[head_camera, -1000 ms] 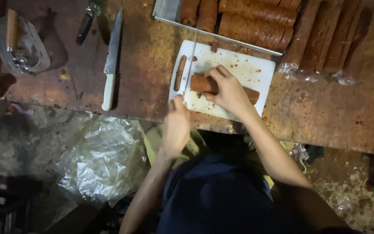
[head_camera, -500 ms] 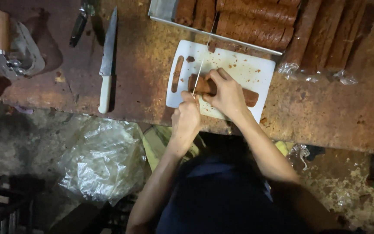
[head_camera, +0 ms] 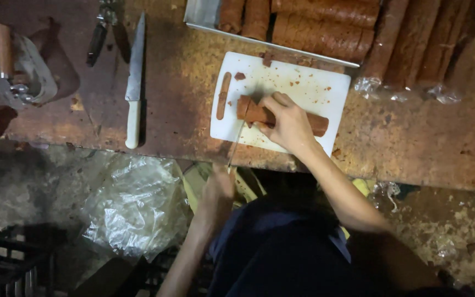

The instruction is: Slicing cylindrical food rolls on a cutting board and organizing them in a tray

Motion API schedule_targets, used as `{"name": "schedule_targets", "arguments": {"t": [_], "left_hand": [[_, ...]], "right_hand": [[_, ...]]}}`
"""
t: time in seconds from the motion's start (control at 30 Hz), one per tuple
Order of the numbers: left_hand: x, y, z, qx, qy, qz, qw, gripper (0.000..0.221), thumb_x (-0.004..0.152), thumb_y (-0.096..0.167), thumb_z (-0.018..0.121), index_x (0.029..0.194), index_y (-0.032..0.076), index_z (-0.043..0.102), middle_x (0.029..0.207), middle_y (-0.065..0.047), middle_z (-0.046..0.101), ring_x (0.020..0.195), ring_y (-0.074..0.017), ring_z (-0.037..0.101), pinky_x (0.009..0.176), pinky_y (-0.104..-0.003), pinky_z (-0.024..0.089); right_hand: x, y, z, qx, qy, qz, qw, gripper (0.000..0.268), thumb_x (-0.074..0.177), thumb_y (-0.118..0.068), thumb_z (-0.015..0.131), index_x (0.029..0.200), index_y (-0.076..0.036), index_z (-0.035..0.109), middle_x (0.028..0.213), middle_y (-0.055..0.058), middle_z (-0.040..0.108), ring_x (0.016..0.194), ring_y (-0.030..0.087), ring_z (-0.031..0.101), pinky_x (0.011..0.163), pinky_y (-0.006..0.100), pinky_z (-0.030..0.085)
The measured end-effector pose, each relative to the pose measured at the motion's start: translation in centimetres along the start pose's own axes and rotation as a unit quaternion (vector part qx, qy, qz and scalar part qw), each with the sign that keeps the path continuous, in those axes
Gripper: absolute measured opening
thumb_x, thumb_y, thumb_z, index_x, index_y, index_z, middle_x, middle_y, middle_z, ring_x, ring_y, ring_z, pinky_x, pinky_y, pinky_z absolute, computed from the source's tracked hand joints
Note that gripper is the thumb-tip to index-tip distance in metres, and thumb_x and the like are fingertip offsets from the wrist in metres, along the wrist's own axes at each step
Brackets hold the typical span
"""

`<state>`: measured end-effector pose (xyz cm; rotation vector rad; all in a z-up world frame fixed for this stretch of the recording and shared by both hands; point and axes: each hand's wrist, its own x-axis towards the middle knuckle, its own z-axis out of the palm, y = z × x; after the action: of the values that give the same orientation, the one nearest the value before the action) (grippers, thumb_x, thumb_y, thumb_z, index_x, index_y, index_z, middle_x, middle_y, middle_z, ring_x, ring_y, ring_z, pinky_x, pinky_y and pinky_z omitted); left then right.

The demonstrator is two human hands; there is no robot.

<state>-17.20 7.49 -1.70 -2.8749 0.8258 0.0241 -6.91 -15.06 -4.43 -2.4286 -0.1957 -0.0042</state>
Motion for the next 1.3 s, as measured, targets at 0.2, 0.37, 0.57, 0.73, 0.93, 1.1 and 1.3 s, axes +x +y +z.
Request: {"name": "schedule_targets", "arguments": {"t": [0.2,0.37,0.57,0.73,0.93,1.1,1.3], "left_hand": [[5.8,0.2,3.5,-0.337,-0.260,-0.228,0.876,0.061,0.104,0.031,0.044,0.147,-0.009,0.028,0.099,-0.028,0.072,0.094,-0.0446,0.074,0.074,-0.056,0.062],[4.9,2.0,1.6,-0.363,-0.193,-0.315,0.855,0.044,0.105,0.051,0.036,0.120,0.010,0.041,0.086,-0.028,0.072,0.088,-0.0498,0.073,0.077,-0.059,0.059],[9.4,3.2,-1.1,-0.357,-0.091,-0.250,0.896,0.033,0.107,0.041,0.040,0.108,0.008,0.047,0.075,-0.025,0.072,0.076,-0.0449,0.075,0.067,-0.055,0.061],[9.9,2.5,-2.5,-0.362,-0.137,-0.245,0.889,0.033,0.107,0.037,0.039,0.108,0.006,0.051,0.080,-0.028,0.073,0.083,-0.0474,0.074,0.073,-0.059,0.060],[3.3,2.2,-1.1,-0.424,-0.242,-0.274,0.828,0.036,0.105,0.036,0.038,0.112,0.005,0.053,0.092,-0.034,0.071,0.097,-0.0519,0.070,0.082,-0.065,0.055],[-4.7,2.2,6.0,-0.203,-0.117,-0.125,0.964,0.056,0.091,0.013,0.056,0.133,-0.020,0.041,0.068,-0.015,0.069,0.052,-0.0235,0.072,0.035,-0.035,0.052],[2.5,1.1,-4.4,-0.485,-0.311,-0.294,0.763,0.036,0.105,0.039,0.030,0.115,0.007,0.041,0.097,-0.036,0.067,0.095,-0.0601,0.062,0.077,-0.066,0.041]], "right_hand": [[0.3,-2.1,-3.6,0.038,-0.025,-0.005,0.999,0.053,0.071,-0.017,0.086,0.117,-0.014,0.061,0.106,0.016,0.064,0.104,0.045,0.067,0.083,0.056,0.057],[-0.7,-0.6,-2.7,0.010,-0.038,-0.010,0.999,0.058,0.067,-0.019,0.089,0.117,-0.011,0.061,0.109,0.020,0.065,0.105,0.046,0.067,0.086,0.055,0.057],[-0.9,1.6,-0.8,0.047,-0.015,0.052,0.997,0.057,0.067,-0.028,0.091,0.114,-0.016,0.062,0.099,0.013,0.068,0.099,0.038,0.071,0.087,0.047,0.058],[-0.7,1.5,-0.4,0.013,-0.023,0.090,0.996,0.057,0.068,-0.033,0.089,0.115,-0.022,0.060,0.104,0.013,0.068,0.097,0.042,0.072,0.087,0.055,0.058],[-0.6,1.3,-0.2,-0.029,-0.034,0.124,0.991,0.054,0.072,-0.038,0.085,0.118,-0.029,0.057,0.108,0.012,0.067,0.098,0.042,0.072,0.087,0.056,0.057],[-0.8,-0.7,-2.2,-0.006,-0.048,0.071,0.996,0.048,0.082,-0.028,0.087,0.115,-0.010,0.057,0.109,0.015,0.070,0.055,0.027,0.068,0.063,0.047,0.059],[-1.7,0.4,-2.1,-0.005,-0.023,-0.006,1.000,0.047,0.085,-0.037,0.082,0.112,-0.006,0.059,0.132,0.022,0.063,0.105,0.042,0.070,0.086,0.054,0.060]]}}
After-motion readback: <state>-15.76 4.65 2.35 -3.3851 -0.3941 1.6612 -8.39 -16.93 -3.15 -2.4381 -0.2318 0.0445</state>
